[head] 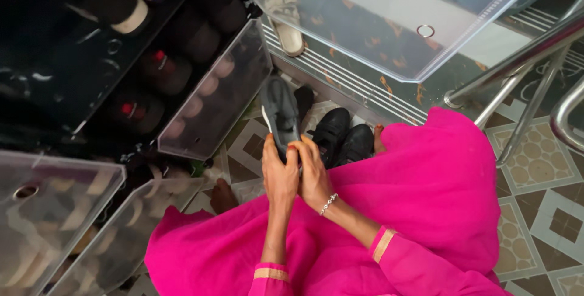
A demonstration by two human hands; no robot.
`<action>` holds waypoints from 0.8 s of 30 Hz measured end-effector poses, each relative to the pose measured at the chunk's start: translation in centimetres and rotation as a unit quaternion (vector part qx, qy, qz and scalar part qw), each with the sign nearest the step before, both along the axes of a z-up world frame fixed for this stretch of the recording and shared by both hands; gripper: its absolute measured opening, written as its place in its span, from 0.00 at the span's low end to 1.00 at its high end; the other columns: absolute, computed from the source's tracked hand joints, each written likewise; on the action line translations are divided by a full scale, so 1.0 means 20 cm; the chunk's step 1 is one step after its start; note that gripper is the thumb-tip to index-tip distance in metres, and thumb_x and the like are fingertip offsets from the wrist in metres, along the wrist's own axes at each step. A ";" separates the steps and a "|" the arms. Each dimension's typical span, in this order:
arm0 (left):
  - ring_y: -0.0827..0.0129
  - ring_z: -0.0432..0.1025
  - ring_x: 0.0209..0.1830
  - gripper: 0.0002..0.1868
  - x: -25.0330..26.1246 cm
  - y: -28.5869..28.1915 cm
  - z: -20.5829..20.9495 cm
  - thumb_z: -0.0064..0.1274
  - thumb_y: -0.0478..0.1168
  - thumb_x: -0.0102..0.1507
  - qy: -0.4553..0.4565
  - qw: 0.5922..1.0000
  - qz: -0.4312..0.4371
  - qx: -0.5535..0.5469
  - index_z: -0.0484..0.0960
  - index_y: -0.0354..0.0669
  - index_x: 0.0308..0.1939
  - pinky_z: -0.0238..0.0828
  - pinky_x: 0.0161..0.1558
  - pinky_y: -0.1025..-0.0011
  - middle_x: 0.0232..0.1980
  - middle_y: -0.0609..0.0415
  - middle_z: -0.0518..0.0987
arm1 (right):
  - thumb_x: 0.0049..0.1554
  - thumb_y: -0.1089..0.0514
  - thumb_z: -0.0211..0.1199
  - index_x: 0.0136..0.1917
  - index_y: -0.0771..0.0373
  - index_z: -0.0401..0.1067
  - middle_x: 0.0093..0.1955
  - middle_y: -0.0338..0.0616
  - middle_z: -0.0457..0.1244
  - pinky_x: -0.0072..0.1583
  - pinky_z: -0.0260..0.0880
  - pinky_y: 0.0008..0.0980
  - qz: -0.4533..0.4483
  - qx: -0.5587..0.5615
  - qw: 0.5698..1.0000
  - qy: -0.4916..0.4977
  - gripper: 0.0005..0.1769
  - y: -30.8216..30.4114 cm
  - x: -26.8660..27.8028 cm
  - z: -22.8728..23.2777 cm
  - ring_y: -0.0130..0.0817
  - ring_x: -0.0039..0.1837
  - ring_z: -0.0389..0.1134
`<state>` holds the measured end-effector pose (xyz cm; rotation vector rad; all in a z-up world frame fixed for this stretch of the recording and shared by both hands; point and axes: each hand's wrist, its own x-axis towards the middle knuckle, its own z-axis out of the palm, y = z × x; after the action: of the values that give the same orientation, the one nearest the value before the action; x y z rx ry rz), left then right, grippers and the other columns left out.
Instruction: The person removes various shoes from a transparent shoe rack and places them on the floor. The person handles black slip-ons, sandals, sneakers, and white sneakers one by one, arranging them in a line on the tiled floor.
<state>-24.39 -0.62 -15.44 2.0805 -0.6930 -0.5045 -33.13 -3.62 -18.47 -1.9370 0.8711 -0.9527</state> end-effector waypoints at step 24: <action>0.47 0.64 0.71 0.35 0.39 -0.63 -1.10 0.54 0.45 0.58 0.051 0.978 -0.191 0.066 0.71 0.34 0.68 0.58 0.70 0.58 0.69 0.37 0.72 | 0.52 0.67 0.62 0.62 0.66 0.62 0.64 0.63 0.54 0.67 0.62 0.47 -0.135 0.101 0.979 0.119 0.25 -0.42 0.30 -1.21 0.63 0.67 0.58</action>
<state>-16.60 -13.28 -37.52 2.0301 -1.0282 -0.8869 -27.23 -12.11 -42.70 -1.8098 1.3424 -0.7581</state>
